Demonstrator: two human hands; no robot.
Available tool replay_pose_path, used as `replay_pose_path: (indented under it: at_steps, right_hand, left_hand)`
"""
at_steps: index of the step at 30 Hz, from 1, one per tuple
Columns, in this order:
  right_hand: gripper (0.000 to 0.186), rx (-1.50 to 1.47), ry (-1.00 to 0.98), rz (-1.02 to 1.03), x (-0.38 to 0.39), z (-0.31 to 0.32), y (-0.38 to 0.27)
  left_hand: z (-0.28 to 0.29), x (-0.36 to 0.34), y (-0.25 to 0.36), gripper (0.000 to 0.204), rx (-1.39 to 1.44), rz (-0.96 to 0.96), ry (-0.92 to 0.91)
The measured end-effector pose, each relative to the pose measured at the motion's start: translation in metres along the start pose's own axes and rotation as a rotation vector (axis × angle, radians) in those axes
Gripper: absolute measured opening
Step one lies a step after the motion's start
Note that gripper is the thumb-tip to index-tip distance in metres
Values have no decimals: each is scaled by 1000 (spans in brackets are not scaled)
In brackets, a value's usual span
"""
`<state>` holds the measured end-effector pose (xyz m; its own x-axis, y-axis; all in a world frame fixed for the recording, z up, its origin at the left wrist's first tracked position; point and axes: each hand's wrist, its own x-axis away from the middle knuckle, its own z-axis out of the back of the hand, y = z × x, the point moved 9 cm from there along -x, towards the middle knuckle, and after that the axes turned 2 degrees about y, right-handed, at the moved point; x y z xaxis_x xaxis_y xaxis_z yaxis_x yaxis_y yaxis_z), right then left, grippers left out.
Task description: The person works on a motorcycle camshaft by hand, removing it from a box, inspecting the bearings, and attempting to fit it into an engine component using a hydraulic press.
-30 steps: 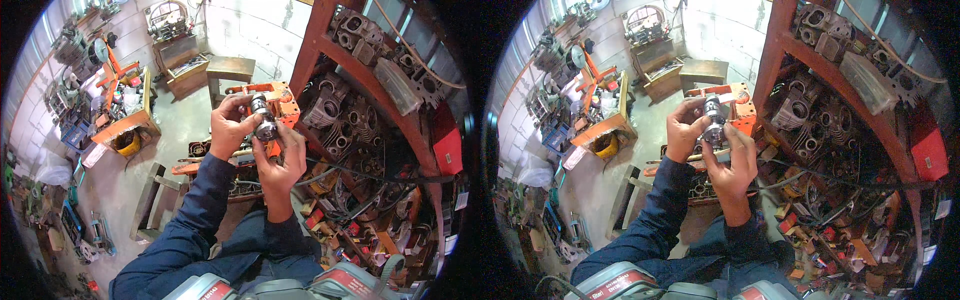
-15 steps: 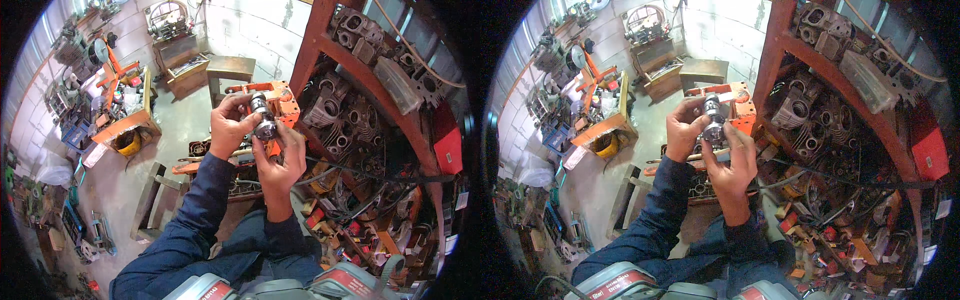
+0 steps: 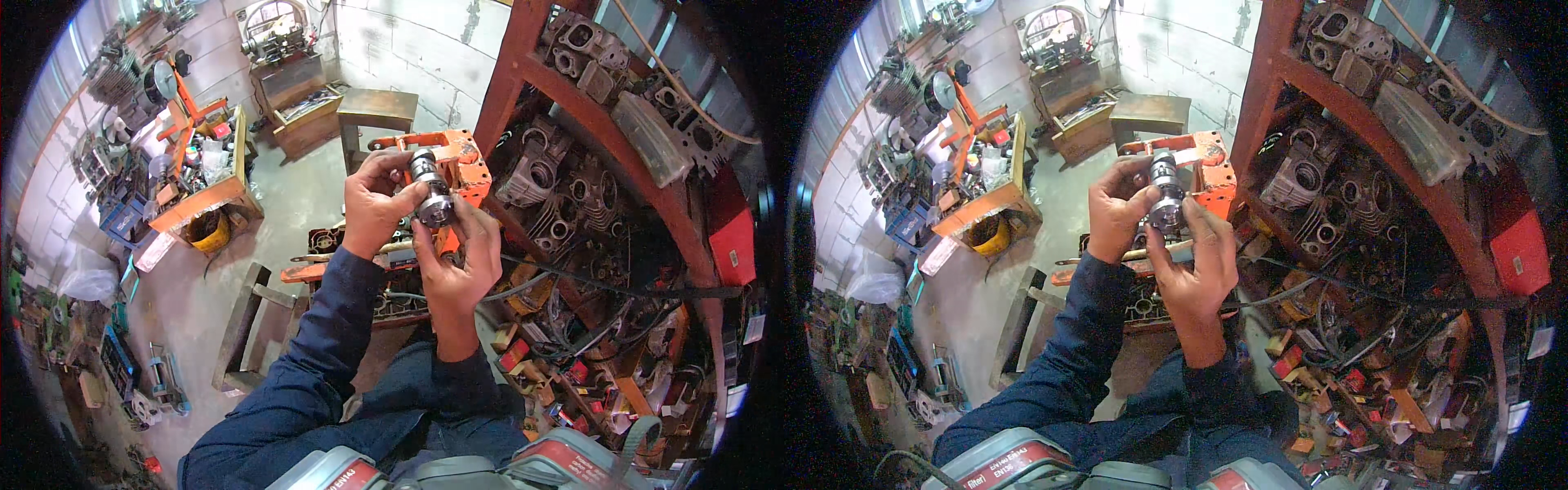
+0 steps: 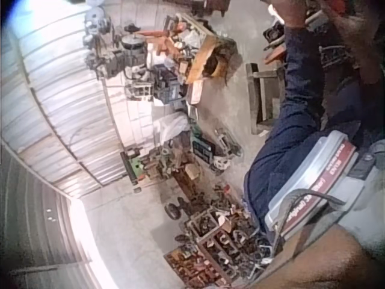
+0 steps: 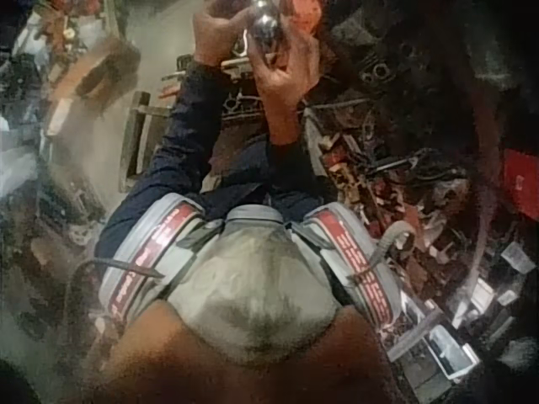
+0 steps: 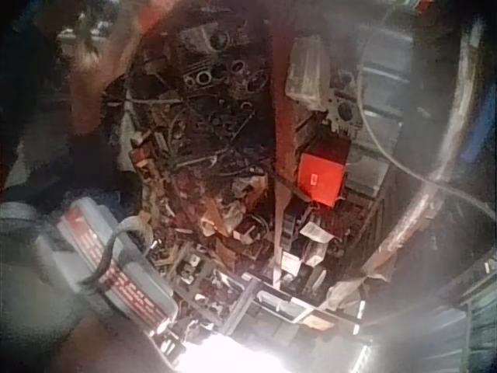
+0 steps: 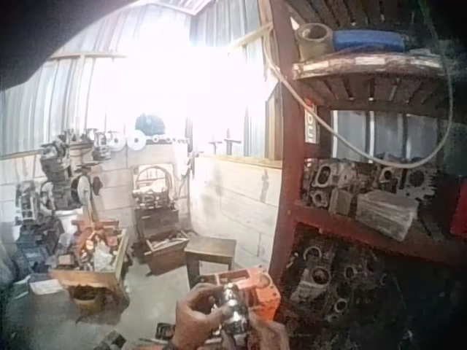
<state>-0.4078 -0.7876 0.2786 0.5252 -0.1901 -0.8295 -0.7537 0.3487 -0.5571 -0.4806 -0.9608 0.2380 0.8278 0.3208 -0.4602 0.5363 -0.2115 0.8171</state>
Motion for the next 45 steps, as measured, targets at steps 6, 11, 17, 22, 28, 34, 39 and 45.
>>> replay_pose_path:
  at_steps: [6, 11, 17, 22, 28, 34, 39, 45]
  right_hand:
    - [54, -8, 9, 2, 2, 1, 3]
    - [54, 24, -2, 27, -1, 1, -2]
    - [54, 16, -14, 26, -3, 1, -5]
    - [54, 48, -10, 65, -4, 2, -8]
    - [54, 21, -6, 66, -4, 1, -6]
    - [53, 28, -5, 54, -4, 2, -6]
    - [53, 33, -5, 59, -4, 2, -6]
    - [53, 29, -22, 68, -3, 0, -7]
  left_hand:
    - [-3, 1, 3, 39, 47, -2, 8]
    - [0, -1, 1, 39, -18, 8, 7]
    - [-2, 0, 1, 40, 42, 3, 14]
    - [0, 0, 1, 41, 15, -6, 7]
    - [-1, 0, 4, 42, 9, -31, 3]
    - [0, 1, -2, 42, 31, 13, 6]
    - [-1, 1, 1, 41, 20, 15, 16]
    - [0, 0, 1, 40, 3, -8, 12]
